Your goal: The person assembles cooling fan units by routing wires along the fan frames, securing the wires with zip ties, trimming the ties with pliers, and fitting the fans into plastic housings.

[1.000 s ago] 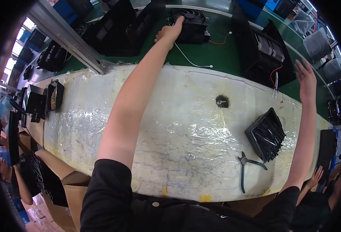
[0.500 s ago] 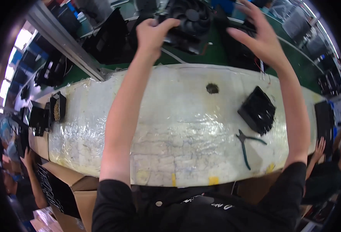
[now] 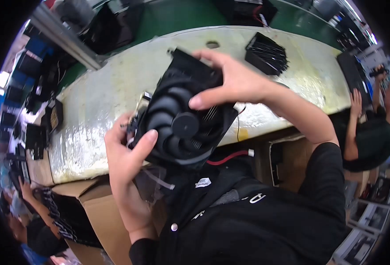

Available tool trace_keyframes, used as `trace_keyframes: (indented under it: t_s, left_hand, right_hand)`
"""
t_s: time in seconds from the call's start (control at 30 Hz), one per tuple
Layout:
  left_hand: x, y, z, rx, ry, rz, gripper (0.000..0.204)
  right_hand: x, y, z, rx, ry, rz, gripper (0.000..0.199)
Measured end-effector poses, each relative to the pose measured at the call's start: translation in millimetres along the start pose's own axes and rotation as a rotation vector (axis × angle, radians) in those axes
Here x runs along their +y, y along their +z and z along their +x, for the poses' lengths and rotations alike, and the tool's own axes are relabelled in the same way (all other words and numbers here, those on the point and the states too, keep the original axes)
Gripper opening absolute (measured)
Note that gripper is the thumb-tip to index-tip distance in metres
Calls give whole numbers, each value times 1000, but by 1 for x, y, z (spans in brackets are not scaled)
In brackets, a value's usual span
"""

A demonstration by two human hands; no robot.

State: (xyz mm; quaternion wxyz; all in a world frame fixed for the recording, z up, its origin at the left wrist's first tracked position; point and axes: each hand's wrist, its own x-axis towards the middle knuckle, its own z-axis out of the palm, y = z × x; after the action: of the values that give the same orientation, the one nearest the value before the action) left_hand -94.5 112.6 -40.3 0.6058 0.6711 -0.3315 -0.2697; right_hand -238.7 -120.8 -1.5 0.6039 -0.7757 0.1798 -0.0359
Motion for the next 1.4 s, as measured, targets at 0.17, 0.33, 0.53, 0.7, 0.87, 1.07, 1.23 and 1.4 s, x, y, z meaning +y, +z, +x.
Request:
trace_keyframes:
  t_s: [0.17, 0.33, 0.53, 0.7, 0.87, 1.07, 1.23, 1.4]
  left_hand:
    - [-28, -2, -24, -26, 145, 449, 43]
    - [-39, -3, -28, -42, 598, 875, 58]
    - [-39, 5, -8, -180, 584, 213, 60]
    - [-34, 7, 11, -236, 741, 62, 57]
    - [-27, 9, 26, -400, 550, -370, 41]
    - [-19, -21, 14, -317, 299, 72, 41]
    - [8, 2, -4, -119, 77, 383, 21]
    - [-25, 31, 1, -25, 52, 543, 31]
  right_hand:
    - [35, 12, -19, -18, -91, -80, 88]
    - [44, 9, -28, -77, -89, -68, 88]
    - [64, -9, -24, -185, -25, 304, 87]
    - [66, -16, -25, -284, -71, 377, 88]
    - [76, -14, -28, -260, -159, 478, 98]
    - [68, -23, -47, -67, -186, 460, 108]
    - [81, -20, -41, 76, -60, 394, 99]
    - [100, 5, -26, 309, 162, 601, 91]
